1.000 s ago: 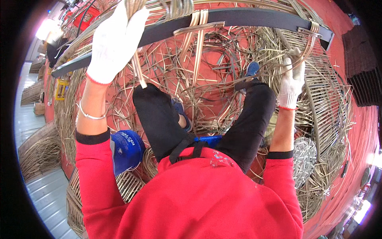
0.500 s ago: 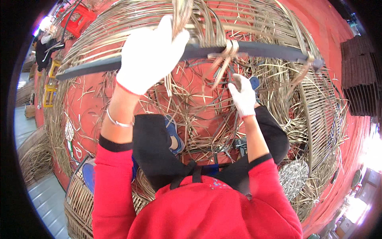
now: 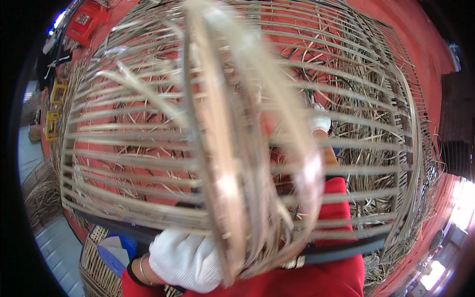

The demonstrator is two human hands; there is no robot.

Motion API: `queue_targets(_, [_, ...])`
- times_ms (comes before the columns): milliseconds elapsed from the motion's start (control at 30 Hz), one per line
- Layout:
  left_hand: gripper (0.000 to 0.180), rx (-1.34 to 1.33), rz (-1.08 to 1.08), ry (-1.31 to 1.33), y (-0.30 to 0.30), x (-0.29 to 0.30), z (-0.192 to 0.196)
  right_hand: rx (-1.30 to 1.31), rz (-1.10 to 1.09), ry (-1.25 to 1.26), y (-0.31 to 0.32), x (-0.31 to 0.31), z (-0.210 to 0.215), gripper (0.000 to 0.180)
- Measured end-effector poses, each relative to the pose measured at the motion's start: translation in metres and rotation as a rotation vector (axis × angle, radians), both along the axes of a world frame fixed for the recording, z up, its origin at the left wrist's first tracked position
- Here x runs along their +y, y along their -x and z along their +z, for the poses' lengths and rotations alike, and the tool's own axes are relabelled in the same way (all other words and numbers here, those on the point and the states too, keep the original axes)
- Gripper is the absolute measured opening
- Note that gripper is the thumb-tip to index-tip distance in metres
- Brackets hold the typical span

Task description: The person sits on the floor and weaves dried palm fronds into a metal basket frame. They align bundles of fronds, secure them with a nail gun, and trim excess material. The person occasionally reaches for a blue bucket and continues attaching fronds to the frame.

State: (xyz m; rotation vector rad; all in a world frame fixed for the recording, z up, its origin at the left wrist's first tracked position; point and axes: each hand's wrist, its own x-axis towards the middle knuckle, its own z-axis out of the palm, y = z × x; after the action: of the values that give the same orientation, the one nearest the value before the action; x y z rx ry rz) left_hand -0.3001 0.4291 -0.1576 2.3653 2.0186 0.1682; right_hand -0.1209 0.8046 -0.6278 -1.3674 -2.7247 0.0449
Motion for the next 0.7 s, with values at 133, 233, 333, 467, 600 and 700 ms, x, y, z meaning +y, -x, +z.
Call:
queue_targets(133, [0.028, -0.218, 0.077, 0.046, 0.001, -0.009, -0.022, -0.162, -0.182, 0.076, 0.0, 0.025, -0.044, 0.032])
queue_targets(233, [0.028, -0.223, 0.159, 0.072, -0.003, -0.01, -0.031, 0.06, -0.019, 0.164, -0.012, 0.032, -0.041, 0.032])
queue_targets(333, [0.029, -0.227, 0.21, 0.074, -0.007, -0.011, -0.031, -0.199, -0.098, 0.157, -0.025, 0.025, -0.002, 0.031])
queue_targets(467, [0.03, -0.226, 0.25, 0.08, -0.013, -0.016, -0.03, 0.221, -0.029, 0.079, 0.01, -0.001, 0.054, 0.022])
queue_targets(600, [0.032, -0.224, 0.284, 0.09, -0.018, -0.021, -0.032, 0.16, 0.163, 0.214, 0.066, -0.016, 0.078, 0.032])
queue_targets(700, [0.033, -0.228, 0.309, 0.101, -0.018, -0.021, -0.034, -0.051, 0.144, 0.204, 0.083, -0.008, 0.08, 0.03])
